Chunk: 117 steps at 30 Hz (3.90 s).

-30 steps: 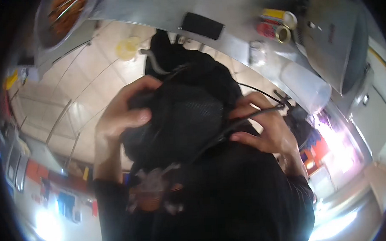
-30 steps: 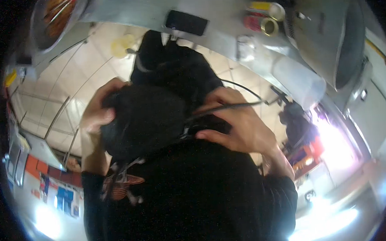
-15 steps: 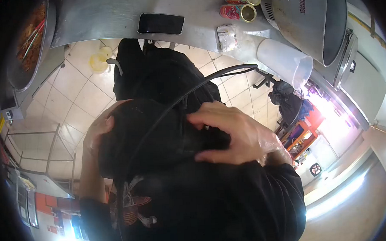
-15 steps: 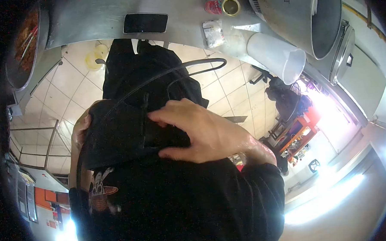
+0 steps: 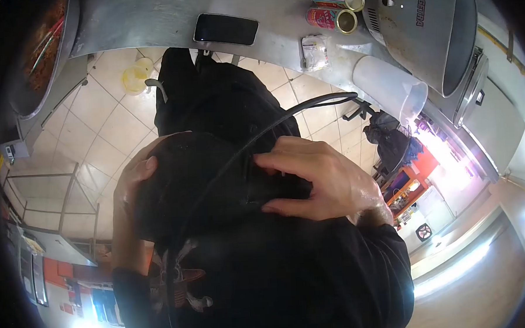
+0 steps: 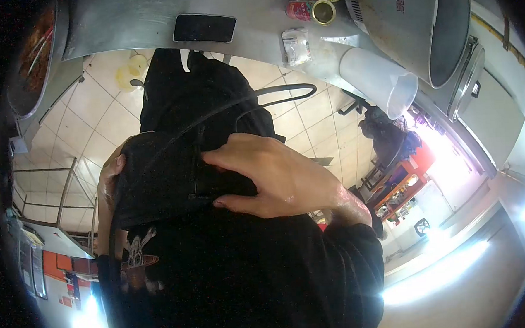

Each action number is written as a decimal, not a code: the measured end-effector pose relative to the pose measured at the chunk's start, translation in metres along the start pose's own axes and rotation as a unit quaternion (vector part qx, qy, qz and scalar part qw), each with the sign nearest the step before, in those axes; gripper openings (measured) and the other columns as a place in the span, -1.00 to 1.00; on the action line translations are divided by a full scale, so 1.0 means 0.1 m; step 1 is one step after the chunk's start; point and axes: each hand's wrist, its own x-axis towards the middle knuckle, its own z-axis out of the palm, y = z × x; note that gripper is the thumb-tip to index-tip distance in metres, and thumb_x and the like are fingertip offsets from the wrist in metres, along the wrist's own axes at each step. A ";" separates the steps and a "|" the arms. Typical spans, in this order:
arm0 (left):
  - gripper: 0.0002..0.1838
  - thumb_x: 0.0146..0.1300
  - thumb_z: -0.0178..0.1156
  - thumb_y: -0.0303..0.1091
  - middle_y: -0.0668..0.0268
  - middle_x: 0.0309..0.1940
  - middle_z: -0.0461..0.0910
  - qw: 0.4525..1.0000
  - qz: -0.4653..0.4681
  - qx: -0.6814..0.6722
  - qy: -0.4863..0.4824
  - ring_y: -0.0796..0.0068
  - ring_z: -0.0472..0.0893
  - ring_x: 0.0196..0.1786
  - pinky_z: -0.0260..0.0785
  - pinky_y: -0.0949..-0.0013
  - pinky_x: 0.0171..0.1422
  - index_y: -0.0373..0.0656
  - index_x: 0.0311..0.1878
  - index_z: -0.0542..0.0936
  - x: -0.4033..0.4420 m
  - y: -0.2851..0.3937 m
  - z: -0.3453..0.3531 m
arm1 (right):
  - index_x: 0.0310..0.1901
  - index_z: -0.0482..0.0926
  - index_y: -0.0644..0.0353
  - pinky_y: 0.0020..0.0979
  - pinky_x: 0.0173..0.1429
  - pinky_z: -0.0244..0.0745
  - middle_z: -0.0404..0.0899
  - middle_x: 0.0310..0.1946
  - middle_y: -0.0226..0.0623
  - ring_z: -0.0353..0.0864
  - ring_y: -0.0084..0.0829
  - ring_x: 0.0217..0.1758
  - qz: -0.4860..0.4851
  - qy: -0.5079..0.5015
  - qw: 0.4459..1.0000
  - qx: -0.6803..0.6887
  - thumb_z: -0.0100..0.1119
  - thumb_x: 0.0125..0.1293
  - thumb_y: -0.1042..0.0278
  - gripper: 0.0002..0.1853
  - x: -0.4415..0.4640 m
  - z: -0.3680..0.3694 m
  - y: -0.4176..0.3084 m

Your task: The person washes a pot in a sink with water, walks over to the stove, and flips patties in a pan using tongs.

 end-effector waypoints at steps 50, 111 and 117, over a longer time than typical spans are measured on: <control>-0.45 0.24 0.21 -0.18 0.18 0.02 0.54 0.990 -0.009 0.104 0.097 0.43 0.53 0.07 0.32 0.43 0.20 -0.31 0.21 0.41 0.02 0.00 -0.30 | -0.04 0.55 0.40 -0.25 -0.25 0.51 0.59 -0.40 -0.03 0.64 -0.10 -0.33 0.079 0.087 0.990 -0.073 0.31 0.22 0.07 -0.50 0.09 0.09 -0.07; -0.52 0.41 0.05 0.00 0.14 -0.24 0.66 0.844 0.132 0.505 0.122 0.37 0.60 -0.15 0.37 0.40 -0.01 -0.26 0.04 0.60 0.40 0.08 0.02 | -0.26 0.60 0.26 -0.24 -0.38 0.48 0.55 -0.45 -0.07 0.58 -0.09 -0.46 0.102 0.198 0.957 -0.187 0.26 0.16 0.53 -0.89 0.09 0.63 -0.11; -0.61 0.32 0.16 -0.13 0.17 0.00 0.54 0.847 0.168 0.501 0.063 0.28 0.52 0.06 0.30 0.19 0.21 -0.20 0.07 0.47 0.25 0.04 -0.11 | -0.21 0.61 0.18 -0.23 -0.43 0.46 0.52 -0.48 -0.15 0.57 -0.13 -0.50 0.108 0.240 0.911 -0.317 0.32 0.13 0.46 -0.82 0.17 0.59 -0.05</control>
